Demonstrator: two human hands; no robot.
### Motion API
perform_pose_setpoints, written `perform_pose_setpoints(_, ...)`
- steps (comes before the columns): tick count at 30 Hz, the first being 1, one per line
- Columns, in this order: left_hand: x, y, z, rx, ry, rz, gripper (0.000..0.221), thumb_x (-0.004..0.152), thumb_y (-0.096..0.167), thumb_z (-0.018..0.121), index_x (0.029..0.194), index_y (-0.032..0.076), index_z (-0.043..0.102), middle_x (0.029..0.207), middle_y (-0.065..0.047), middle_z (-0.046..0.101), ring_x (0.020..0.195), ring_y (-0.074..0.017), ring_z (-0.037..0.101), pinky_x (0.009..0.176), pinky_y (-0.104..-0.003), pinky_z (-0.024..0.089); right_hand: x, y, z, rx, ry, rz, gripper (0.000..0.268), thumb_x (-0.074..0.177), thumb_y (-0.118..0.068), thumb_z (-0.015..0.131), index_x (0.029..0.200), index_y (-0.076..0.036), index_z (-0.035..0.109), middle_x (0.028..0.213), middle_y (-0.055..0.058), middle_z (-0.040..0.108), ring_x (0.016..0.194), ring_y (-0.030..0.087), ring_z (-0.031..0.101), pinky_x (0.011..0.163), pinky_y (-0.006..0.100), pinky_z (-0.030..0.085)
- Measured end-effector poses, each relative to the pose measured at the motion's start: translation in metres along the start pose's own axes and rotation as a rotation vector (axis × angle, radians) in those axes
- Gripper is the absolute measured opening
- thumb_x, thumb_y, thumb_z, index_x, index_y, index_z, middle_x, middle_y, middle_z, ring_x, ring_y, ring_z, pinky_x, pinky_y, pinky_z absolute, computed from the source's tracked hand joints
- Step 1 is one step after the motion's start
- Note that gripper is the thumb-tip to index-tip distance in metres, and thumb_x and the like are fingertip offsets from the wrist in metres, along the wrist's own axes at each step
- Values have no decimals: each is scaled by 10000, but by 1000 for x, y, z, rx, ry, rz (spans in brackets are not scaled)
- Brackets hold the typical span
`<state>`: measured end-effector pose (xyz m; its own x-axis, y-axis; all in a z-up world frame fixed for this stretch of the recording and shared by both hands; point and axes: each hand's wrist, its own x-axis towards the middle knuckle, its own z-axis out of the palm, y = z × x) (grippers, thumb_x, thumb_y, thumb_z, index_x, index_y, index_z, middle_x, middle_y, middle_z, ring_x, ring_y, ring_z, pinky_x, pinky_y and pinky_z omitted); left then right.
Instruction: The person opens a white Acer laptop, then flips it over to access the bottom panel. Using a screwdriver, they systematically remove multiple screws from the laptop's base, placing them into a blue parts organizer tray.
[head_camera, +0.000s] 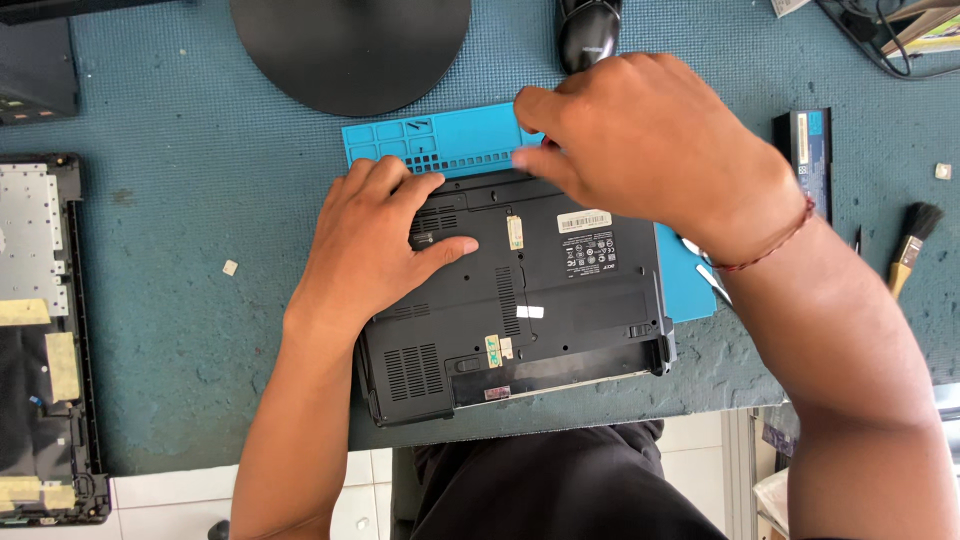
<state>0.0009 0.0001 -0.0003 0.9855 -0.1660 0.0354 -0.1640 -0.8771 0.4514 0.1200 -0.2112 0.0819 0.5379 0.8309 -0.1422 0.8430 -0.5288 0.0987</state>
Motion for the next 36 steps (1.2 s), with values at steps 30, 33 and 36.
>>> perform_pose_setpoints(30, 3, 27, 1, -504, 404, 307, 145, 871, 125, 719, 965, 28, 668, 935, -82, 650, 812, -224, 619, 775, -329, 492, -50, -1, 84, 2041, 349, 521, 102, 938, -56, 565, 846, -37, 603, 645, 131, 624, 537, 211, 623, 490, 261, 505)
perform_pose_setpoints(33, 3, 31, -2, -528, 384, 298, 156, 870, 121, 715, 970, 8, 674, 929, -96, 653, 832, -232, 630, 767, -329, 512, -46, -5, 89, 2093, 334, 485, 105, 926, -84, 575, 844, -18, 581, 610, 141, 604, 503, 209, 612, 455, 229, 470)
perform_pose_setpoints(36, 3, 32, -1, -542, 377, 281, 138, 873, 127, 706, 961, 26, 674, 918, -78, 653, 815, -211, 627, 761, -307, 501, -44, -8, 88, 2033, 302, 493, 116, 932, -98, 568, 840, -28, 582, 626, 140, 610, 504, 221, 595, 469, 235, 465)
